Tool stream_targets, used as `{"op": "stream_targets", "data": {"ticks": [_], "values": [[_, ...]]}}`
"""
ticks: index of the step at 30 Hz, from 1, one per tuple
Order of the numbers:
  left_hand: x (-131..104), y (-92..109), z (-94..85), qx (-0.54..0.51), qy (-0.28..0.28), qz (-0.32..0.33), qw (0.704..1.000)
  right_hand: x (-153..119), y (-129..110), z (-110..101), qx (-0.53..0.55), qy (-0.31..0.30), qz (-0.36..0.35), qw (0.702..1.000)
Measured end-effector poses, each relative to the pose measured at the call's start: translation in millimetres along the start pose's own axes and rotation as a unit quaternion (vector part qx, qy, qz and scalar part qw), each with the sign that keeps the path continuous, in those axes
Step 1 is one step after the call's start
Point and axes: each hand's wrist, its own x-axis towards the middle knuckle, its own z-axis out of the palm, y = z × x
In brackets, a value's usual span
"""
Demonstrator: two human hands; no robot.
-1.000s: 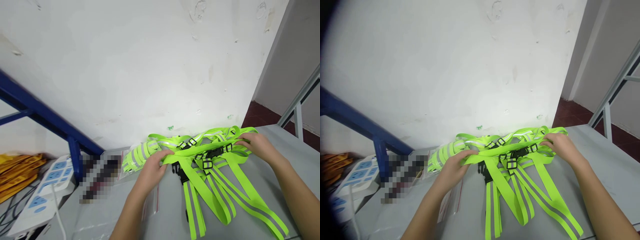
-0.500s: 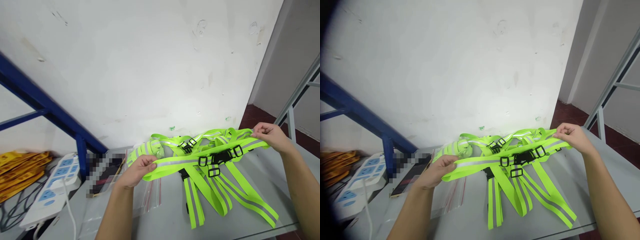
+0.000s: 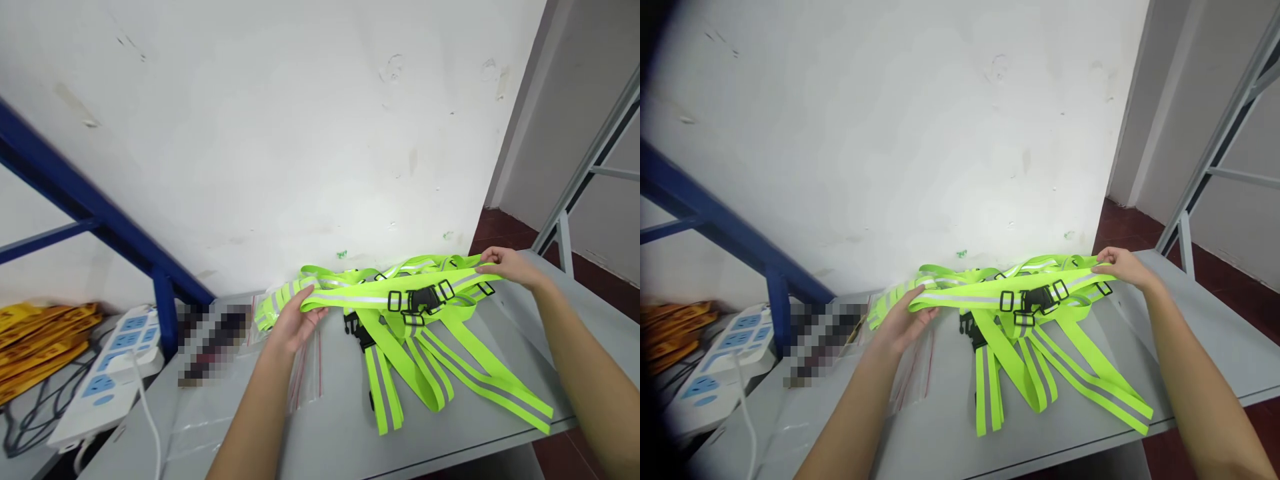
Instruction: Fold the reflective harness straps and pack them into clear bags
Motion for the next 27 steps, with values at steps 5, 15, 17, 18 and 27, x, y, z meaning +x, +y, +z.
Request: {"op": "stream_targets", "data": {"ticks": [5,15,17,18,27], "values": [[7.6,-17.6,16.5,0.026,0.034,0.016,0.999,11.4,32.5,26.3,0.01,0.096,0.034,0.995],[-6.8,-14.4,14.4,0.473,0.075,0.342,0.809,-6.6,34.2,12.2,0.012,-0.056,0.044,0.997],[-18.8,-27.3,33.3,0.549,0.048,0.455,0.699,-7.3,28.7,19.0,-0.017,-0.054,0.028,0.998],[-25.6,-35.9,45.2,0.569,0.006,0.487,0.663,-7.7,25.2,22.8,-0.026,-0.045,0.013,0.999],[-41.2,-99.1,125.9,0.738,-0.234,0.393,0.496,-15.9,-10.6,71.5,-0.164,-0.024,-0.166,0.972]]}}
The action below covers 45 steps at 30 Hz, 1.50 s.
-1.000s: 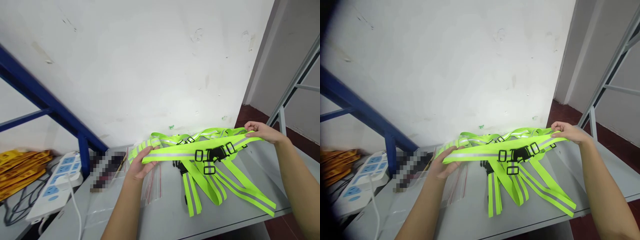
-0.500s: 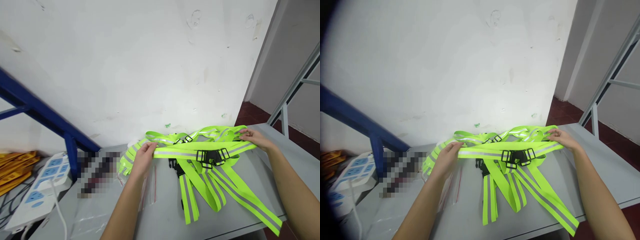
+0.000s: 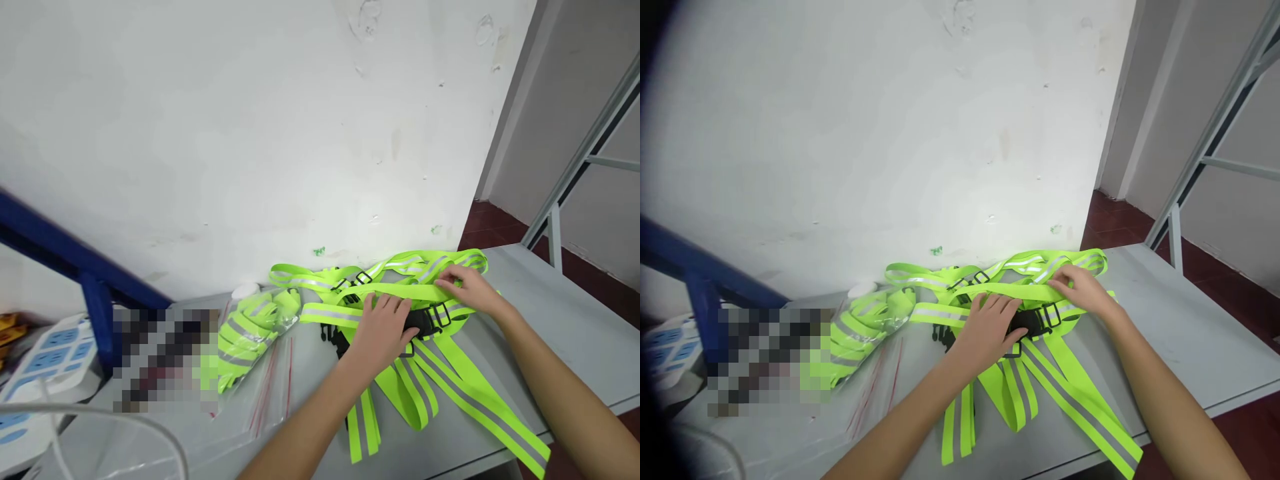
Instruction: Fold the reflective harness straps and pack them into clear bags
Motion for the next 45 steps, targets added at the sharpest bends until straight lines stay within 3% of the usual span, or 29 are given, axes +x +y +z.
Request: {"op": "stream_targets", "data": {"ticks": [4,7,16,21,24,26,30,34,38,41,45], "values": [[11.8,-2.4,-0.7,0.013,-0.056,-0.027,0.998,0.9,-15.2,20.9,0.008,-0.027,-0.029,0.999],[16.5,-2.6,-5.1,0.025,-0.082,-0.005,0.996,2.0,-15.2,28.7,0.022,-0.027,-0.029,0.999],[23.7,-0.5,-15.5,0.05,-0.068,0.074,0.994,3.4,-16.4,17.6,0.077,-0.032,-0.038,0.996],[23.9,-4.8,-32.1,0.054,-0.007,0.109,0.993,-10.6,-45.2,-4.5,0.09,-0.092,-0.068,0.989],[23.2,-4.6,-40.2,0.042,0.053,0.112,0.991,-20.2,-61.2,-15.4,0.069,-0.079,-0.102,0.989],[22.6,-4.1,-42.8,0.027,0.062,0.108,0.992,-24.3,-67.6,-19.6,0.064,-0.067,-0.108,0.99],[20.6,-5.5,-44.8,-0.009,0.015,0.083,0.996,-27.1,-72.7,-24.4,0.092,-0.081,-0.083,0.989],[20.4,-8.1,-48.5,-0.037,0.016,0.053,0.998,-29.3,-73.3,-28.8,0.109,-0.087,-0.03,0.99],[18.5,-14.8,-62.6,-0.063,-0.004,-0.037,0.997,-31.8,-68.1,-33.4,0.041,-0.075,0.01,0.996],[9.1,-25.8,-81.3,-0.129,-0.041,-0.101,0.986,-30.5,-63.1,-42.8,0.047,-0.056,0.031,0.997],[-9.7,-43.5,-99.0,-0.269,-0.113,-0.126,0.948,-20.6,-59.8,-66.4,0.027,-0.055,0.041,0.997]]}}
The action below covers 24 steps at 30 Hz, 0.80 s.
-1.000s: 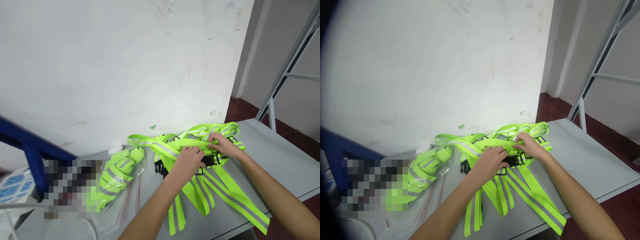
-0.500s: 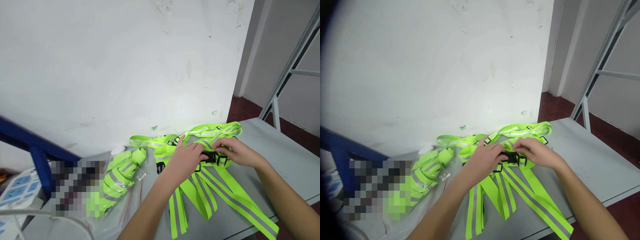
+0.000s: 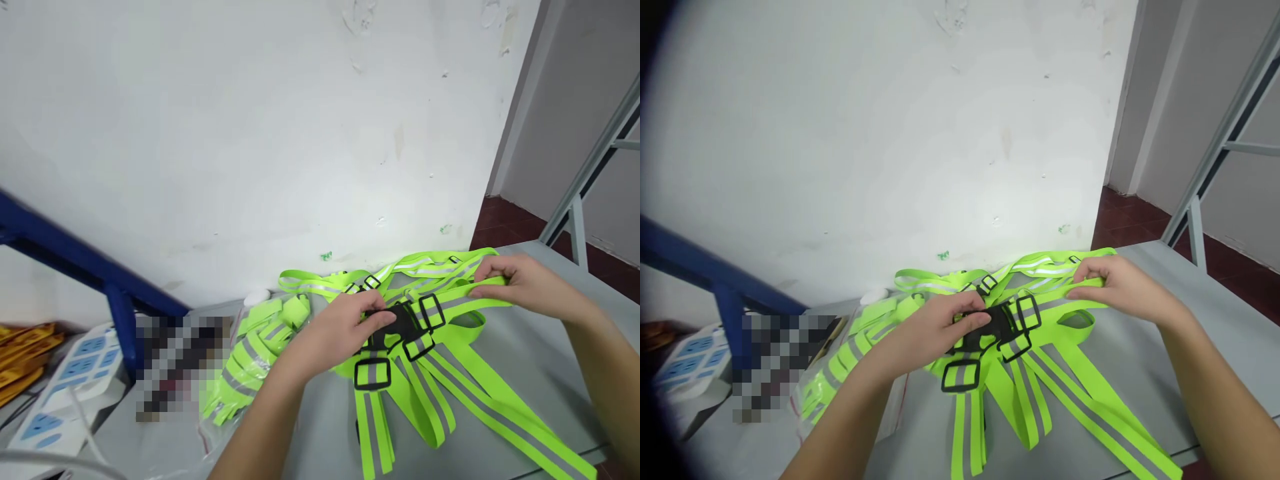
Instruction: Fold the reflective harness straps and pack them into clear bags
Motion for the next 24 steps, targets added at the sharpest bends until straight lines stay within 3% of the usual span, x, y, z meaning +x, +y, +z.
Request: {"op": "stream_targets", "data": {"ticks": [3,6,8,12,14,19,21,24], "values": [[-6.2,-16.5,-1.7,-0.12,-0.064,-0.026,0.99,13.9,2.0,-14.7,-0.036,-0.018,0.007,0.999],[-5.6,-36.0,7.6,-0.215,-0.121,-0.057,0.967,32.1,2.2,-13.6,-0.095,0.04,0.008,0.995],[-4.5,-47.1,17.4,-0.252,-0.114,-0.089,0.957,41.8,-5.2,-3.9,-0.128,0.093,-0.002,0.987],[-4.5,-59.1,38.1,-0.319,0.004,-0.155,0.935,46.4,-49.1,28.1,-0.124,0.19,-0.034,0.973],[-5.5,-59.8,45.6,-0.361,0.074,-0.181,0.912,42.4,-81.1,47.6,-0.089,0.194,-0.055,0.975],[-11.3,-52.3,52.1,-0.469,0.223,-0.183,0.835,28.7,-145.2,103.9,-0.066,0.066,-0.115,0.989],[-14.0,-48.4,52.4,-0.528,0.25,-0.171,0.794,23.4,-154.2,127.9,-0.111,0.024,-0.159,0.981],[-14.4,-45.5,53.3,-0.589,0.265,-0.189,0.74,13.3,-154.5,160.5,-0.227,0.002,-0.246,0.942]]}}
